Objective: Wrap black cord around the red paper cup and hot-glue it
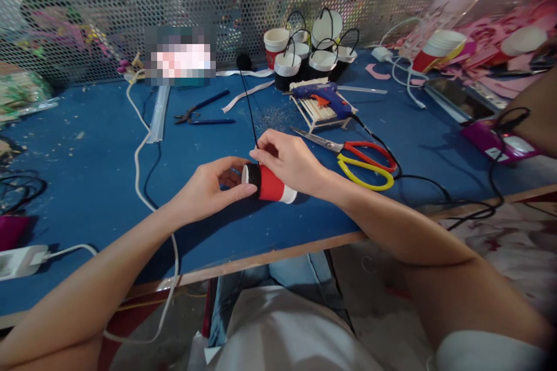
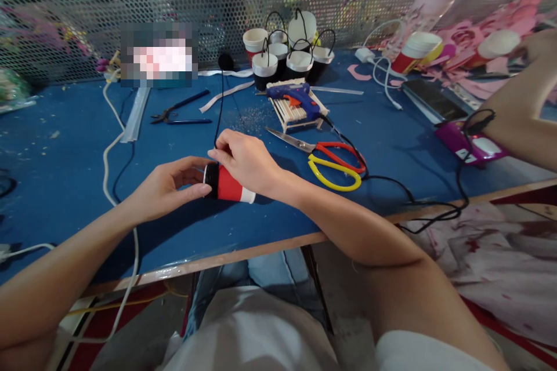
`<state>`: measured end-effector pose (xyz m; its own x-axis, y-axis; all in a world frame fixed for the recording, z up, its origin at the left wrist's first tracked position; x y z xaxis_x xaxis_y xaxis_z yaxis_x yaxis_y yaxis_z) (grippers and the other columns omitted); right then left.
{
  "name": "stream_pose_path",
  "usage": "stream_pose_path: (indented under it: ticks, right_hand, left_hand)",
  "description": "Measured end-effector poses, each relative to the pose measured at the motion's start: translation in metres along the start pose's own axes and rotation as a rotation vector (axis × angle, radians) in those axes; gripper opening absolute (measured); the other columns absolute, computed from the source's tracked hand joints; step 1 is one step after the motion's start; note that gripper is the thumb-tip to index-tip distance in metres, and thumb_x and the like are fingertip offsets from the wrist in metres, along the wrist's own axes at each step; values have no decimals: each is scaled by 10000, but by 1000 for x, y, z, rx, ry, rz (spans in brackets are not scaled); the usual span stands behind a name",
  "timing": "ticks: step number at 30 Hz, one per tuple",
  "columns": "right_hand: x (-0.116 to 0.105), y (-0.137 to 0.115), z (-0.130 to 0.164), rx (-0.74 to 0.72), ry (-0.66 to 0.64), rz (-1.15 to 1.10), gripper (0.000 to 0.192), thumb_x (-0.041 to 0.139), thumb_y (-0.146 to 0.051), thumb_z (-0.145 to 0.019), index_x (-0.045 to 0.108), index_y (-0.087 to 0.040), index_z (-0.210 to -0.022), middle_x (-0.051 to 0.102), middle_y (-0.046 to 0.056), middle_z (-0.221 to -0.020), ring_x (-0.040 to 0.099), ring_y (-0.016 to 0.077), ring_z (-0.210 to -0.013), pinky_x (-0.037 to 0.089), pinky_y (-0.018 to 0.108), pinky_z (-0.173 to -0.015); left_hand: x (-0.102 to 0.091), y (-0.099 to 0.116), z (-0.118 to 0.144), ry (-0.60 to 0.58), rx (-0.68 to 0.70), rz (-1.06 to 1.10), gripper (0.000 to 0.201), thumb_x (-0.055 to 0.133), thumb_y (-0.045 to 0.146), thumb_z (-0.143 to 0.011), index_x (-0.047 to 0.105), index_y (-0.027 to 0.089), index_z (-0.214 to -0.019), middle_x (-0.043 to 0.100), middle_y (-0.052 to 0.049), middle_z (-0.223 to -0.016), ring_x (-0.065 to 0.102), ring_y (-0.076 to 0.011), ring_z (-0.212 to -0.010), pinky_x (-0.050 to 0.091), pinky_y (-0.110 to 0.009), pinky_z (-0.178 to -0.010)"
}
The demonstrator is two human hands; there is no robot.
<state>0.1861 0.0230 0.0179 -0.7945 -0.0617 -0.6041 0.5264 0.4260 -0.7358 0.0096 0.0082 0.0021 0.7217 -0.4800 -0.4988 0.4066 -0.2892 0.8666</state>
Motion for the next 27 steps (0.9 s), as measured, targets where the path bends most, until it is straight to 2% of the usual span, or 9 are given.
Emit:
stream_pose_path:
  ticks: [3,9,14,22,27]
  right_hand:
    - [-5,-4,0,-16,-20,-35,156,548,-286,-820,495,-178,-721,540,-28,-672,458,90,-614,332,252,-603]
    - [-14,-8,0,-21,-41,-93,156,547,-284,-821,493,-175,-723,533,-31,-660,460,89,-607,348,251,-594]
    - [-13,-7,-1,-49,-54,-68,158,537,-289,-830,497,-172,-730,544,-14,-708,478,101,-658,367,258,-624]
    - [-9,-3,-1,-42,-74,-21,158,492,-297,-851,464,-186,-742,531,-10,-732,477,110,-675,362,265,-635]
    - [-4,3,-2,-24,-71,10,165,463,-307,-861,433,-194,-744,512,-13,-726,447,106,-645,339,268,-617]
  left_hand:
    - [-1,3,1,6,53,-41,480,660,396,-761,532,151,-1153,646,-73,-947,636,-174,-768,545,-342,-734]
    - [-3,4,2,24,209,-108,519,680,310,-760,485,182,-1224,574,-86,-1108,620,-147,-811,544,-321,-785]
    - [-5,4,3,38,301,-131,515,683,280,-761,483,194,-1228,528,-89,-1176,604,-169,-912,537,-332,-841]
    - [-5,9,2,62,388,-235,486,668,258,-772,500,181,-1222,522,-101,-1210,567,-190,-1021,521,-323,-885]
    - [-4,7,2,78,333,-261,482,642,261,-784,493,188,-1237,498,-109,-1228,553,-208,-1051,514,-354,-905]
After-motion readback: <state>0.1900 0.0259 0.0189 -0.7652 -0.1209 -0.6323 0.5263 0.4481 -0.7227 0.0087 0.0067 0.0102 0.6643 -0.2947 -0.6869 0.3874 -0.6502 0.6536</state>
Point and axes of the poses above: each hand's wrist, its own z-axis away from the middle knuckle, its own x-axis out of the palm, y = z × x, the point moved 2 cm from there along -z, towards the middle knuckle
